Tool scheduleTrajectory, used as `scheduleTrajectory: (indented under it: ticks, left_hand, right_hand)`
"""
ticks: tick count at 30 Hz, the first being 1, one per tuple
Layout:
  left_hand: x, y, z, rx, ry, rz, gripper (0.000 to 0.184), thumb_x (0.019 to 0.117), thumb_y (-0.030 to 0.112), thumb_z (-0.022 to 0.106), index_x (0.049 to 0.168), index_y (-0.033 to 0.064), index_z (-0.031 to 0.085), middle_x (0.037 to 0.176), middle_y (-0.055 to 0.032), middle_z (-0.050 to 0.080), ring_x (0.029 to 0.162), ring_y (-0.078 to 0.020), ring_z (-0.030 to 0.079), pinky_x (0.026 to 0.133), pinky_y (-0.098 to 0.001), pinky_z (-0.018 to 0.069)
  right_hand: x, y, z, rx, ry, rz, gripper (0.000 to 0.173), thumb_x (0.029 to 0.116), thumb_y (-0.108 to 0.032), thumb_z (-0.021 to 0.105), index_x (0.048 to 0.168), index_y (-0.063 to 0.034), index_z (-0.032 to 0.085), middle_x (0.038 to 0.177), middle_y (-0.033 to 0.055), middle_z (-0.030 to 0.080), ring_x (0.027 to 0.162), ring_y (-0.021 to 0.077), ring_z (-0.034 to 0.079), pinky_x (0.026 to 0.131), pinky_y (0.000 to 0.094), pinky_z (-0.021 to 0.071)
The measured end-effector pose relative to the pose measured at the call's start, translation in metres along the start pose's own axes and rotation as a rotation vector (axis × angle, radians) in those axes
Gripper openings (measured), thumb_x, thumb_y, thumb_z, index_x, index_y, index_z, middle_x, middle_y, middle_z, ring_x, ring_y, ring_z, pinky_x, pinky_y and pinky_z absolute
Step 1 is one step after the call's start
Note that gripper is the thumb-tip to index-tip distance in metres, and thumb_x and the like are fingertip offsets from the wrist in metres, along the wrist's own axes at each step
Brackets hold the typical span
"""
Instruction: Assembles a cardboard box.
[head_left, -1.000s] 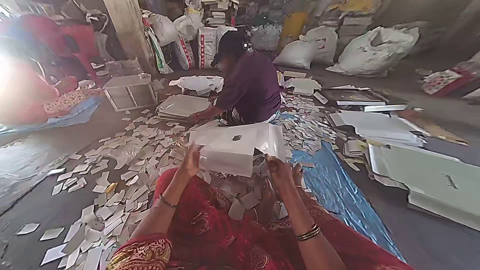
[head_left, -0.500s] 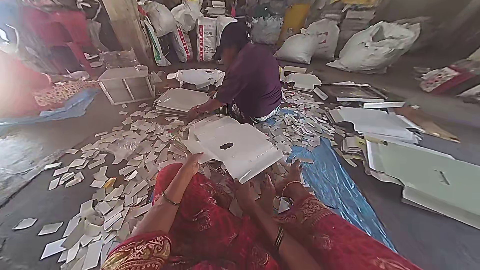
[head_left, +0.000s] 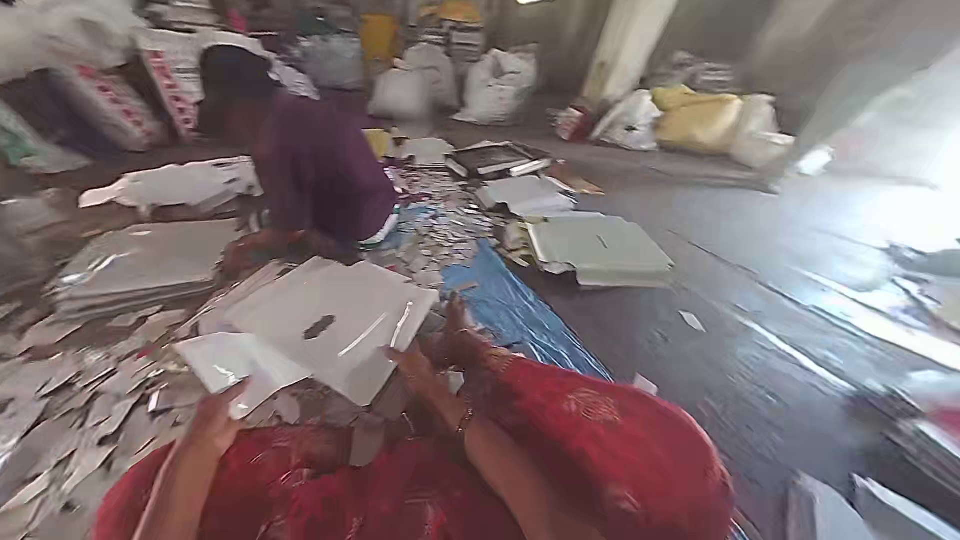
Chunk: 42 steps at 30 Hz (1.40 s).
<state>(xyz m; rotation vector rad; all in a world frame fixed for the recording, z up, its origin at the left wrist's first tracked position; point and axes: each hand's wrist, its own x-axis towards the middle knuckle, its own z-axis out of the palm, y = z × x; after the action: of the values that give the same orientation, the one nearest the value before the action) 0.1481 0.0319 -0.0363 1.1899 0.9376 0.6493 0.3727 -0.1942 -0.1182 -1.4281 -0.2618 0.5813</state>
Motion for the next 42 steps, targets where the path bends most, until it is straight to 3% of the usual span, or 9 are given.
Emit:
scheduleTrajectory:
  ticks: [5, 10, 15, 19, 24, 27, 31, 35, 42]
  left_hand:
    - [-0.011, 0.038, -0.007, -0.093, -0.053, 0.206, 0.049, 0.1000, 0.014, 0.060, 0.145, 0.0064, 0.041, 0.122, -0.0066, 0.065, 0.103, -0.0117, 0.067, 0.086, -0.0331, 0.0598]
    - [-0.036, 0.111, -0.012, -0.326, -0.108, 0.401, 0.033, 0.1047, 0.009, 0.049, 0.137, 0.0075, 0.043, 0.108, -0.0014, 0.070, 0.096, -0.0102, 0.071, 0.085, -0.0322, 0.0616]
    - [-0.043, 0.139, -0.046, -0.426, -0.058, 0.413, 0.020, 0.1060, 0.013, 0.042, 0.119, 0.0079, 0.056, 0.090, -0.0015, 0.073, 0.079, -0.0098, 0.072, 0.069, -0.0296, 0.0617]
    - [-0.052, 0.140, -0.067, -0.489, -0.097, 0.359, 0.024, 0.1023, 0.008, 0.052, 0.126, 0.0027, 0.055, 0.094, -0.0072, 0.073, 0.083, -0.0151, 0.072, 0.074, -0.0341, 0.0616]
    - [-0.052, 0.117, -0.093, -0.296, 0.029, 0.303, 0.022, 0.1071, 0.014, 0.046, 0.123, 0.0050, 0.057, 0.098, -0.0020, 0.068, 0.086, -0.0090, 0.067, 0.075, -0.0296, 0.0584]
    - [-0.031, 0.093, -0.112, -0.194, -0.041, 0.370, 0.020, 0.1056, 0.016, 0.047, 0.122, 0.0107, 0.057, 0.100, 0.0045, 0.069, 0.091, -0.0054, 0.067, 0.081, -0.0290, 0.0589]
    - [-0.063, 0.103, -0.093, -0.341, -0.182, 0.412, 0.022, 0.1065, 0.011, 0.038, 0.126, 0.0066, 0.046, 0.111, -0.0012, 0.068, 0.110, -0.0129, 0.067, 0.102, -0.0378, 0.0540]
    - [-0.060, 0.103, -0.099, -0.291, -0.097, 0.456, 0.029, 0.1073, 0.018, 0.033, 0.131, 0.0088, 0.047, 0.114, 0.0012, 0.069, 0.108, -0.0104, 0.067, 0.095, -0.0363, 0.0570]
    - [-0.026, 0.101, -0.110, -0.333, -0.193, 0.464, 0.024, 0.1036, 0.019, 0.041, 0.124, 0.0156, 0.054, 0.107, 0.0043, 0.073, 0.100, -0.0069, 0.070, 0.089, -0.0309, 0.0604]
  right_hand:
    - [-0.015, -0.067, 0.011, 0.302, -0.056, -0.048, 0.065, 0.0956, -0.011, 0.070, 0.150, -0.0013, 0.035, 0.126, 0.0175, 0.063, 0.106, 0.0202, 0.066, 0.090, 0.0393, 0.0574]
    - [-0.051, -0.165, 0.007, 0.406, -0.248, -0.202, 0.027, 0.0993, -0.007, 0.061, 0.123, -0.0040, 0.048, 0.098, 0.0043, 0.070, 0.086, 0.0111, 0.069, 0.078, 0.0305, 0.0595]
    - [-0.053, -0.189, -0.033, 0.646, -0.526, -0.474, 0.060, 0.0800, -0.079, 0.062, 0.118, -0.0328, 0.070, 0.111, -0.0043, 0.076, 0.104, 0.0162, 0.072, 0.087, 0.0463, 0.0616]
    - [-0.008, -0.186, -0.056, 0.695, -0.539, -0.626, 0.077, 0.0897, -0.074, 0.053, 0.148, -0.0244, 0.046, 0.142, 0.0041, 0.060, 0.132, 0.0285, 0.057, 0.104, 0.0627, 0.0484]
    - [-0.067, -0.203, -0.058, 0.398, -0.230, -0.778, 0.030, 0.1110, -0.030, 0.036, 0.126, -0.0150, 0.058, 0.109, -0.0087, 0.072, 0.104, 0.0021, 0.068, 0.095, 0.0246, 0.0553]
    - [-0.079, -0.222, -0.040, 0.375, -0.153, -0.480, 0.047, 0.1106, -0.042, 0.027, 0.124, -0.0083, 0.057, 0.101, 0.0010, 0.071, 0.090, 0.0095, 0.069, 0.077, 0.0274, 0.0587]
    - [-0.031, -0.211, -0.045, 0.463, -0.237, -0.202, 0.057, 0.1077, -0.054, 0.035, 0.142, -0.0102, 0.049, 0.122, 0.0096, 0.067, 0.106, 0.0183, 0.066, 0.091, 0.0365, 0.0559]
    - [-0.008, -0.184, -0.050, 0.492, -0.060, -0.139, 0.063, 0.1061, -0.059, 0.034, 0.146, -0.0124, 0.047, 0.125, 0.0123, 0.064, 0.107, 0.0224, 0.065, 0.087, 0.0407, 0.0556]
    - [0.002, -0.189, -0.088, 0.527, 0.049, -0.396, 0.043, 0.1023, -0.009, 0.058, 0.144, -0.0136, 0.050, 0.116, 0.0074, 0.068, 0.095, 0.0162, 0.069, 0.081, 0.0349, 0.0595]
